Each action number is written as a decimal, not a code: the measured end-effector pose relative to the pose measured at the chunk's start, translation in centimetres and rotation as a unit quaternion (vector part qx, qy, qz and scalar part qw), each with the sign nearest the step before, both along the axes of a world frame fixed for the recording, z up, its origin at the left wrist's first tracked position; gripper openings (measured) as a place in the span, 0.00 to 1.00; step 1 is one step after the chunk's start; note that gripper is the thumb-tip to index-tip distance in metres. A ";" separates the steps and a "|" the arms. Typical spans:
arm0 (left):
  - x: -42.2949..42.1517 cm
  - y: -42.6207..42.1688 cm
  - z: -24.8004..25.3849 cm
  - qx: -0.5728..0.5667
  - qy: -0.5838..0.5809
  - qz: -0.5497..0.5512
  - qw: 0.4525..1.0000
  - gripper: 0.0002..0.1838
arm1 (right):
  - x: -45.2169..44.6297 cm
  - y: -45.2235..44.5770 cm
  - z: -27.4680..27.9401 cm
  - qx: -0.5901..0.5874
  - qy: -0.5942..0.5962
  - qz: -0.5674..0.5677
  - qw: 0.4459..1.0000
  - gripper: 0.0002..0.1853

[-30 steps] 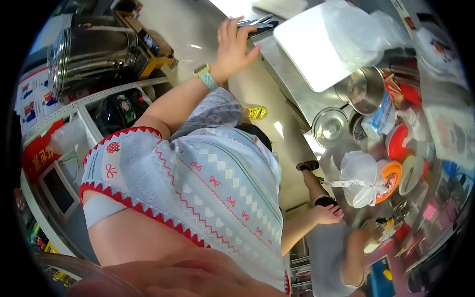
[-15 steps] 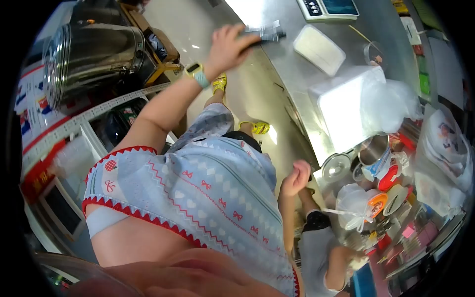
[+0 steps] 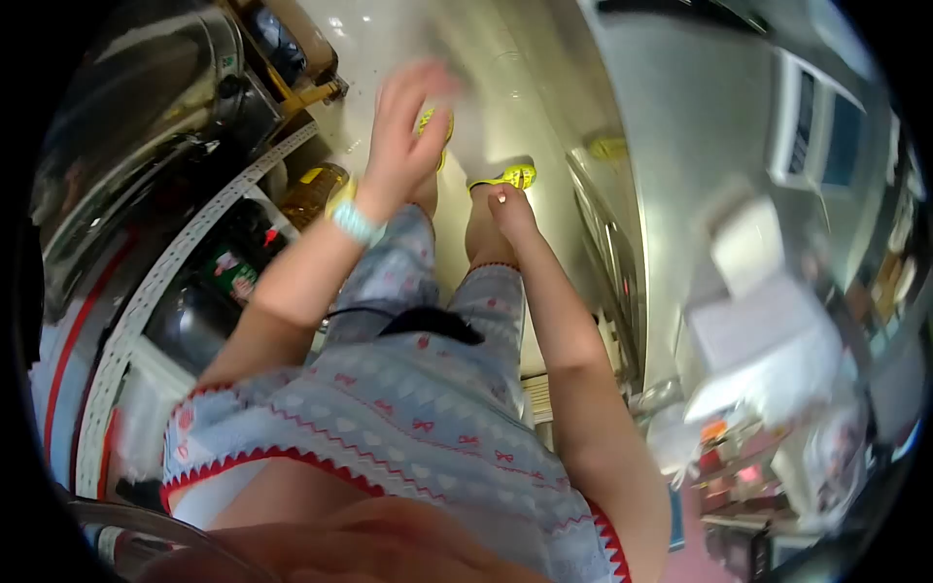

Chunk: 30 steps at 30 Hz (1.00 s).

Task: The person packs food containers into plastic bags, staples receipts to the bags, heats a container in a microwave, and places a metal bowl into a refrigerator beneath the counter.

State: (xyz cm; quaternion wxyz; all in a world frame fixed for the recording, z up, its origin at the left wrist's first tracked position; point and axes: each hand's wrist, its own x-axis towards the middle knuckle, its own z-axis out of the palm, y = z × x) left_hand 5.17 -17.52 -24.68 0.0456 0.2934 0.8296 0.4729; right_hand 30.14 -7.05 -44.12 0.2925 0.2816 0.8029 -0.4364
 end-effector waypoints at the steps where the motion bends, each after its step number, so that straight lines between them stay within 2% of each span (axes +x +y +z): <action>1: 3.2 -3.3 -2.6 -0.040 -0.084 0.042 0.995 0.17 | -1.3 0.0 -4.8 -0.001 -0.002 0.019 1.000 0.16; 2: 6.4 -6.9 -5.8 -0.100 -0.153 0.051 0.982 0.15 | -2.2 -0.2 -10.6 -0.078 -0.107 -0.132 0.982 0.20; 3: 9.8 -9.7 -9.0 -0.123 -0.174 0.098 0.972 0.11 | -3.0 -0.5 -16.5 -0.119 -0.195 -0.296 0.927 0.25; 4: 11.8 -12.0 -10.6 -0.121 -0.305 0.084 0.941 0.14 | -3.5 0.9 -23.7 -0.053 -0.187 -0.247 0.949 0.29; 5: 14.8 -13.3 -12.8 -0.140 -0.355 0.134 0.915 0.14 | -4.1 2.4 -30.6 0.020 -0.184 -0.195 0.963 0.32; 6: 16.4 -14.2 -13.8 -0.159 -0.382 0.127 0.902 0.13 | -4.7 3.7 -37.5 0.094 -0.184 -0.146 0.967 0.36; 7: 16.6 -14.4 -15.0 -0.181 -0.370 0.081 0.908 0.12 | -7.0 5.2 -40.5 0.185 -0.175 -0.098 0.962 0.39; 8: 16.1 -14.3 -15.6 -0.202 -0.354 0.033 0.913 0.10 | -9.0 6.6 -42.4 0.208 -0.182 -0.091 0.957 0.41; 9: 15.1 -14.3 -15.8 -0.171 -0.396 0.017 0.902 0.13 | -10.9 8.2 -44.5 0.230 -0.188 -0.085 0.951 0.42; 10: 15.1 -13.9 -16.3 -0.151 -0.440 0.051 0.884 0.14 | -12.6 9.3 -46.4 0.251 -0.196 -0.071 0.945 0.40; 11: 14.7 -13.8 -17.4 -0.166 -0.440 0.045 0.881 0.15 | -13.3 10.1 -48.0 0.264 -0.210 -0.040 0.940 0.37; 13: 14.5 -13.9 -18.3 -0.225 -0.449 0.009 0.865 0.15 | -14.1 11.0 -50.2 0.283 -0.241 0.043 0.927 0.33; 15: 14.6 -14.1 -19.1 -0.232 -0.456 -0.001 0.859 0.15 | -13.4 11.6 -51.9 0.294 -0.285 0.175 0.896 0.29; 17: 14.3 -14.0 -19.6 -0.242 -0.443 -0.012 0.863 0.15 | -12.7 11.7 -53.1 0.308 -0.301 0.395 0.812 0.25; 19: 14.2 -13.5 -19.5 -0.239 -0.445 -0.009 0.863 0.16 | -11.9 11.5 -52.9 0.312 -0.290 0.490 0.761 0.22; 20: 14.1 -13.1 -19.3 -0.238 -0.445 -0.008 0.863 0.16 | -11.2 11.1 -51.9 0.312 -0.291 0.468 0.774 0.20; 22: 14.1 -12.3 -18.7 -0.237 -0.427 -0.009 0.873 0.15 | -12.1 8.6 -47.5 0.314 -0.323 0.153 0.879 0.24; 23: 14.3 -12.0 -18.2 -0.237 -0.426 -0.003 0.873 0.15 | -12.8 7.2 -44.8 0.276 -0.316 -0.180 0.890 0.28; 24: 14.6 -11.9 -18.2 -0.237 -0.415 0.002 0.878 0.14 | -12.5 6.7 -43.5 0.273 -0.308 -0.179 0.894 0.28; 26: 14.7 -11.6 -18.2 -0.227 -0.406 0.016 0.885 0.14 | -11.9 7.1 -43.7 0.272 -0.184 -0.168 0.929 0.41; 27: 14.4 -11.3 -18.2 -0.222 -0.399 0.023 0.889 0.14 | -13.3 8.0 -43.7 0.274 -0.174 -0.164 0.931 0.41; 30: 14.0 -11.5 -18.4 -0.236 -0.410 0.002 0.881 0.15 | -15.2 9.8 -45.6 0.272 -0.145 -0.050 0.950 0.57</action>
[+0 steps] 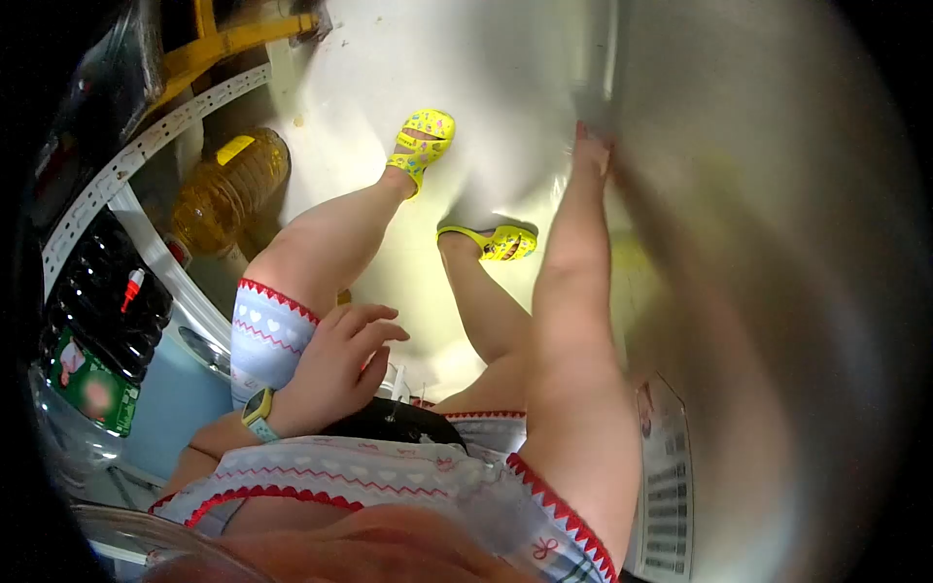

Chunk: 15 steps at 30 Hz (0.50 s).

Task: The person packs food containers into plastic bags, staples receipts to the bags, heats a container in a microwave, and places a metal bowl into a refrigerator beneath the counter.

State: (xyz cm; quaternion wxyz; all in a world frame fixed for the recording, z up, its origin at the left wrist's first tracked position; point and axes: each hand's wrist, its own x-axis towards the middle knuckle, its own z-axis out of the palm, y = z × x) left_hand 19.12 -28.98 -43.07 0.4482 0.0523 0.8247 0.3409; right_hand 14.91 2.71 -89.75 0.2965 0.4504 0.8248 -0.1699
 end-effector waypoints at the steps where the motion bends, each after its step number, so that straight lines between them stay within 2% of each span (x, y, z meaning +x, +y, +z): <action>1: -0.1 0.0 -0.2 -0.007 -0.004 0.003 1.000 0.15 | -0.1 0.6 -2.3 -0.007 -0.004 0.003 1.000 0.57; 3: -0.1 0.2 -0.5 0.009 -0.027 -0.019 0.999 0.16 | 1.2 2.3 -6.7 -0.034 0.116 0.134 0.984 0.59; 4: 0.1 0.1 -0.5 0.015 -0.026 -0.045 0.999 0.17 | 1.6 1.6 -5.5 -0.036 0.100 0.137 0.985 0.59; 6: 0.2 0.1 -0.3 0.024 -0.046 -0.044 0.998 0.17 | -0.9 -0.8 -1.0 -0.028 -0.107 0.149 0.983 0.58; 7: 0.0 0.1 -0.5 0.028 -0.042 -0.051 0.997 0.18 | 0.3 -0.2 -3.2 -0.029 -0.106 0.149 0.983 0.58; 8: 0.0 0.0 -0.7 0.026 -0.037 -0.055 0.997 0.18 | 1.4 0.0 -5.2 -0.011 -0.041 0.158 0.987 0.50; 9: 0.2 -0.1 -0.7 0.026 -0.043 -0.034 0.998 0.18 | 2.1 -0.9 -4.2 -0.070 0.054 0.060 0.994 0.42; 10: 0.5 0.0 0.1 0.030 -0.056 -0.013 0.998 0.18 | 2.8 -1.9 -3.0 -0.130 0.150 -0.035 0.980 0.35; 11: 0.1 0.2 0.9 0.044 -0.064 0.040 0.996 0.18 | 3.5 -4.3 1.7 -0.252 0.267 -0.231 0.901 0.28; 12: 0.7 0.1 1.0 0.041 -0.005 0.060 0.997 0.20 | 5.3 -5.3 2.8 -0.323 0.286 -0.291 0.854 0.11; 13: 2.1 -0.3 0.8 0.049 -0.007 0.157 0.986 0.22 | 6.0 -6.4 9.6 -0.547 0.270 -0.387 0.692 0.11; 14: 2.3 -0.8 0.9 0.068 -0.075 0.297 0.950 0.26 | 6.6 -7.5 16.6 -0.695 0.168 -0.472 0.515 0.11; 15: 2.5 -1.2 1.1 0.088 -0.120 0.443 0.884 0.30 | 4.5 -11.6 27.7 -0.616 0.213 -0.623 0.433 0.12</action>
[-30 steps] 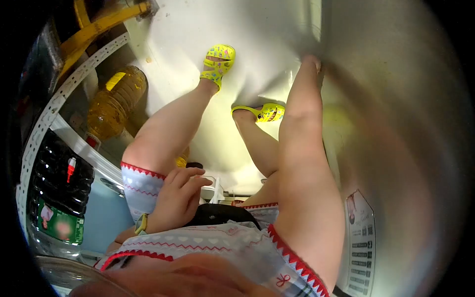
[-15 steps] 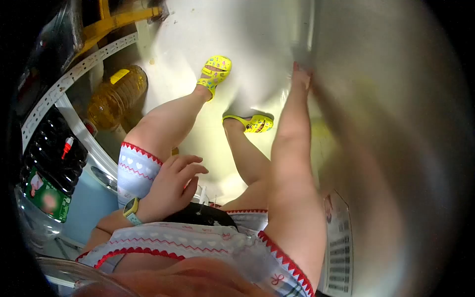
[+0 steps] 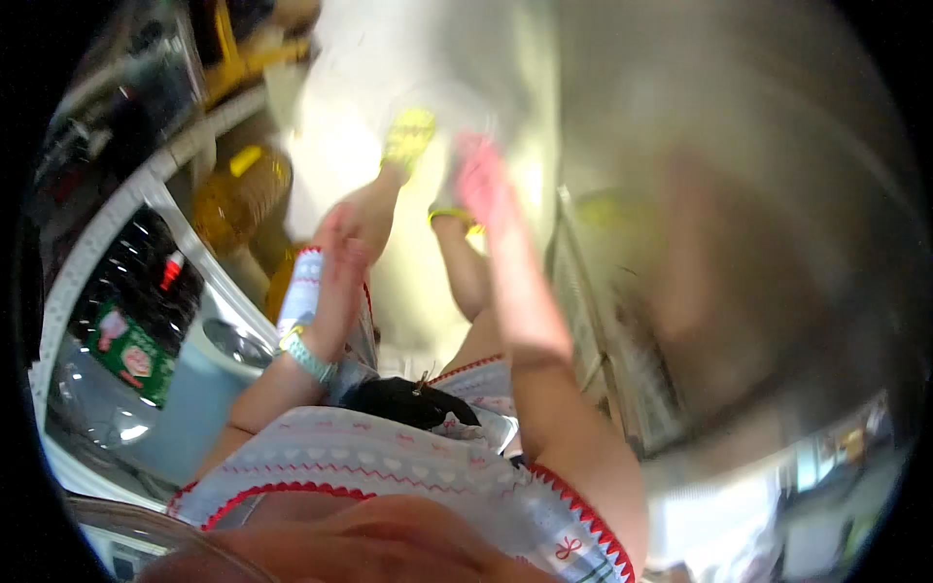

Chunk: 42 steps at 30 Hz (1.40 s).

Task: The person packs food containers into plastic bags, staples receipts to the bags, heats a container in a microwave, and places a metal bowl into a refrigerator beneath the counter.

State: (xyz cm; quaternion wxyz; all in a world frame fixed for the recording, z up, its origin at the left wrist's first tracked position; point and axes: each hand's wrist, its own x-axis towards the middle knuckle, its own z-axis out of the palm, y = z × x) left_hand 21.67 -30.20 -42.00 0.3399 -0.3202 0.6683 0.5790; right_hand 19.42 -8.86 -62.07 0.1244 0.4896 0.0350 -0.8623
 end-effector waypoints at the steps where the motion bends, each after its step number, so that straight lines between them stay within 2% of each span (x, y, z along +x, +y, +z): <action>1: -2.0 -0.1 1.1 0.046 0.049 0.131 0.989 0.36 | 0.9 -0.5 5.5 -0.239 0.230 -0.068 0.941 0.14; 2: -3.3 0.2 4.5 0.087 0.069 0.215 0.970 0.38 | 0.9 0.1 14.2 -0.189 0.279 0.045 0.940 0.15; 3: -4.3 0.0 8.2 0.198 0.072 0.233 0.949 0.39 | 0.8 -0.1 19.9 0.146 0.252 0.283 0.914 0.16; 4: -5.0 -0.3 11.9 0.302 0.063 0.240 0.920 0.39 | 0.5 0.0 25.0 0.458 0.146 0.457 0.748 0.17; 5: -5.5 -0.2 15.2 0.311 0.024 0.189 0.931 0.41 | 0.0 1.8 32.0 0.492 0.140 0.416 0.752 0.17; 6: -6.0 -0.5 17.3 0.309 -0.009 0.142 0.940 0.43 | -0.8 3.9 39.3 0.357 0.212 0.339 0.844 0.18; 7: -6.2 0.1 19.8 0.266 0.024 0.020 0.963 0.47 | -1.2 5.0 44.5 0.207 0.291 0.255 0.898 0.19; 8: -9.4 2.4 24.4 0.279 0.057 -0.001 0.959 0.47 | -3.7 6.4 48.4 0.232 0.319 0.240 0.887 0.19; 10: -11.7 6.2 31.4 0.545 -0.040 0.053 0.836 0.47 | -3.4 8.5 52.3 0.535 0.200 0.369 0.733 0.12; 11: -13.1 7.6 33.5 0.558 -0.092 0.063 0.822 0.43 | -3.1 9.8 54.2 0.475 0.176 0.373 0.778 0.10; 12: -14.3 8.4 35.1 0.551 -0.097 0.035 0.828 0.43 | -2.2 10.1 56.5 0.479 0.174 0.345 0.788 0.10; 13: -15.5 10.2 35.7 0.577 -0.087 0.034 0.811 0.42 | -1.4 11.5 58.6 0.350 0.297 0.189 0.868 0.10; 14: -15.8 12.4 36.4 0.600 -0.085 0.040 0.794 0.40 | -0.5 12.8 60.4 0.198 0.405 0.026 0.892 0.09; 15: -16.2 12.7 36.7 0.608 -0.085 0.022 0.789 0.40 | -1.2 11.6 61.6 0.346 0.287 0.135 0.883 0.08; 16: -15.6 13.8 37.9 0.630 -0.120 -0.031 0.767 0.40 | -0.1 11.9 60.6 0.351 0.284 0.121 0.884 0.08; 17: -15.4 15.4 39.3 0.648 -0.152 -0.086 0.742 0.39 | 0.9 13.2 58.7 0.406 0.245 0.153 0.867 0.09; 18: -16.4 16.5 39.1 0.647 -0.156 -0.103 0.739 0.39 | 1.5 14.0 57.8 0.461 0.203 0.184 0.844 0.09; 19: -17.1 18.2 38.2 0.580 -0.119 -0.123 0.796 0.38 | 3.0 15.5 59.4 0.330 0.357 0.016 0.874 0.10; 20: -17.2 19.2 37.4 0.507 -0.081 -0.136 0.847 0.37 | 3.3 16.3 59.8 0.331 0.357 0.011 0.874 0.10; 21: -16.2 20.2 38.7 0.505 -0.085 -0.140 0.848 0.37 | 3.4 17.2 60.4 0.411 0.256 0.092 0.870 0.11; 22: -15.5 22.2 40.3 0.560 -0.138 -0.204 0.791 0.35 | 3.1 19.2 60.1 0.483 0.154 0.172 0.844 0.11; 23: -15.1 23.5 41.3 0.604 -0.191 -0.269 0.725 0.34 | 3.2 21.1 58.9 0.483 0.157 0.166 0.845 0.11; 24: -15.6 24.2 40.8 0.600 -0.192 -0.276 0.726 0.34 | 3.4 23.1 57.5 0.504 0.119 0.077 0.852 0.11; 25: -16.3 25.5 39.1 0.466 -0.036 -0.323 0.823 0.32 | 3.8 25.9 56.4 0.522 0.080 -0.006 0.849 0.12; 26: -16.9 26.6 38.2 0.308 0.124 -0.347 0.877 0.29 | 4.3 28.7 56.2 0.515 0.121 -0.092 0.844 0.12; 27: -17.3 27.3 39.9 0.321 0.128 -0.267 0.900 0.22 | 4.1 30.9 56.6 0.484 0.122 -0.201 0.843 0.12; 28: -17.8 27.8 40.3 0.320 0.131 -0.263 0.901 0.22 | 4.4 33.4 55.7 0.475 0.127 -0.238 0.838 0.11; 30: -18.8 27.7 40.8 0.263 0.201 -0.345 0.878 0.16 | 3.8 36.9 54.8 0.412 0.076 -0.343 0.841 0.09; 32: -18.9 27.4 40.0 0.229 0.215 -0.354 0.881 0.12 | 2.2 38.0 53.7 0.421 0.088 -0.304 0.850 0.07; 34: -19.6 27.4 38.1 0.212 0.250 -0.415 0.849 0.12 | -0.4 38.1 52.6 0.430 0.105 -0.261 0.858 0.06; 35: -19.6 27.6 37.5 0.216 0.210 -0.375 0.877 0.12 | -2.2 37.5 51.6 0.399 0.109 -0.217 0.884 0.05; 37: -20.4 28.3 36.6 0.191 0.214 -0.370 0.884 0.12 | -5.7 36.3 50.3 0.346 0.075 -0.140 0.925 0.09; 40: -23.2 30.0 35.0 0.159 0.250 -0.394 0.870 0.13 | -10.4 34.1 49.0 0.326 0.052 -0.159 0.931 0.08; 42: -25.5 31.5 33.5 0.131 0.343 -0.432 0.824 0.14 | -13.1 33.2 49.3 0.282 0.056 -0.181 0.940 0.11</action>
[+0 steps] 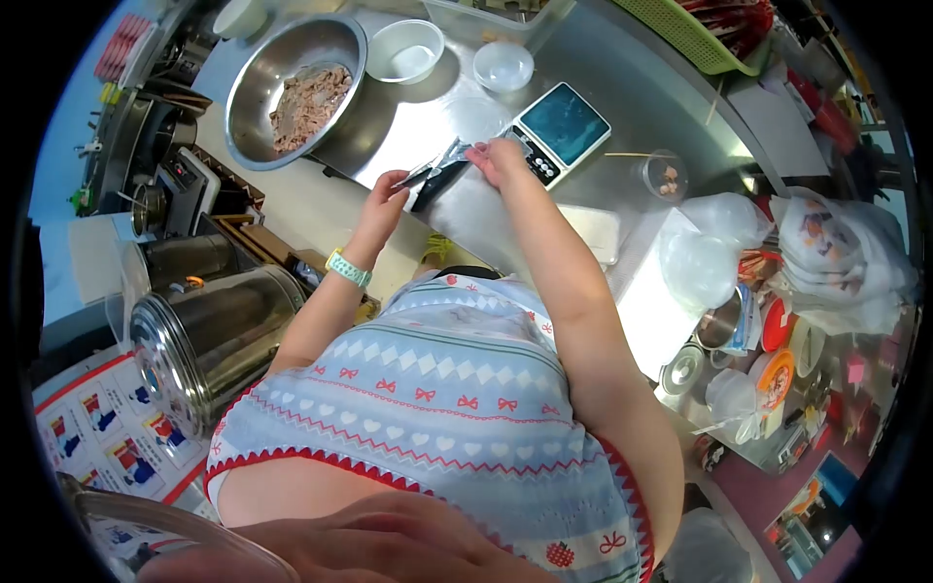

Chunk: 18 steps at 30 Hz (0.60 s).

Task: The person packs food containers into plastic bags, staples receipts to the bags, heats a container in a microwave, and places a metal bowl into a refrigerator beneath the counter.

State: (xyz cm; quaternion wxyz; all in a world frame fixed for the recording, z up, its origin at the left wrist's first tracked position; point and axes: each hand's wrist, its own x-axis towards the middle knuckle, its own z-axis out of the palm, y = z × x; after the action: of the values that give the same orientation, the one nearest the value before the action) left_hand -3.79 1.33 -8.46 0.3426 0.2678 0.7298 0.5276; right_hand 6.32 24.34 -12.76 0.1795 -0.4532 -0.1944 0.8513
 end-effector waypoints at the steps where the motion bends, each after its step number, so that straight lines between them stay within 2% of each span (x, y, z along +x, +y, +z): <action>1: -0.3 1.4 3.2 -0.080 0.070 -0.013 0.994 0.16 | -1.4 -0.4 0.4 -0.023 -0.007 -0.034 0.999 0.12; 2: -1.2 2.6 4.4 -0.136 0.097 -0.033 0.985 0.18 | -2.2 -0.7 0.6 -0.046 -0.017 -0.071 0.996 0.13; 3: -2.8 3.4 2.5 -0.086 0.203 -0.067 0.973 0.20 | -3.3 -0.3 -1.1 -0.055 0.016 -0.090 0.994 0.18; 4: -3.9 4.1 1.5 -0.031 0.305 -0.100 0.947 0.23 | -3.9 -0.3 -0.7 -0.057 0.013 -0.100 0.993 0.18; 5: -4.5 4.4 0.5 -0.030 0.302 -0.111 0.947 0.23 | -4.6 -0.3 -0.2 -0.016 -0.008 -0.086 0.996 0.19; 7: -5.1 6.0 0.0 -0.040 0.425 -0.100 0.899 0.27 | -5.8 -0.2 0.0 0.075 -0.087 -0.034 0.993 0.23; 8: -6.1 6.8 -0.2 -0.040 0.420 -0.114 0.899 0.27 | -5.9 0.2 -0.2 0.068 -0.093 -0.045 0.992 0.23; 9: -7.0 7.6 -1.1 -0.055 0.459 -0.156 0.873 0.28 | -5.1 -0.3 2.2 0.153 -0.160 0.014 0.975 0.25; 10: -7.8 8.5 -2.0 -0.064 0.498 -0.199 0.842 0.28 | -4.0 -0.9 3.6 0.232 -0.225 0.073 0.943 0.27; 11: -8.3 9.0 -3.1 -0.121 0.504 -0.242 0.820 0.28 | -2.2 -1.8 3.6 0.324 -0.268 0.082 0.904 0.28; 12: -8.8 9.5 -4.0 -0.121 0.514 -0.260 0.808 0.27 | 0.1 -2.3 2.9 0.425 -0.290 0.045 0.856 0.26; 13: -9.2 9.7 -4.3 -0.108 0.545 -0.263 0.789 0.27 | 2.8 -3.0 1.6 0.520 -0.312 0.012 0.795 0.25; 14: -9.4 10.4 -4.4 -0.092 0.574 -0.261 0.770 0.27 | 6.2 -3.5 0.2 0.570 -0.391 -0.001 0.723 0.25; 15: -9.3 10.8 -2.8 -0.039 0.547 -0.258 0.796 0.26 | 9.3 -4.2 -0.7 0.609 -0.465 -0.009 0.643 0.25; 16: -8.9 10.9 -1.5 0.004 0.515 -0.264 0.816 0.24 | 11.6 -5.7 -0.4 0.526 -0.590 0.023 0.611 0.32; 18: -7.0 10.6 0.4 0.032 0.476 -0.273 0.835 0.22 | 13.4 -7.6 1.9 0.370 -0.711 0.111 0.588 0.43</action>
State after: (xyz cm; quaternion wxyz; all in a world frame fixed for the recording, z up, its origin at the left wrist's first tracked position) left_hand -10.76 11.89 -8.02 0.0739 0.6852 0.6827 0.2429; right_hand 19.71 16.74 -10.86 0.0404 -0.7835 -0.6071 0.1262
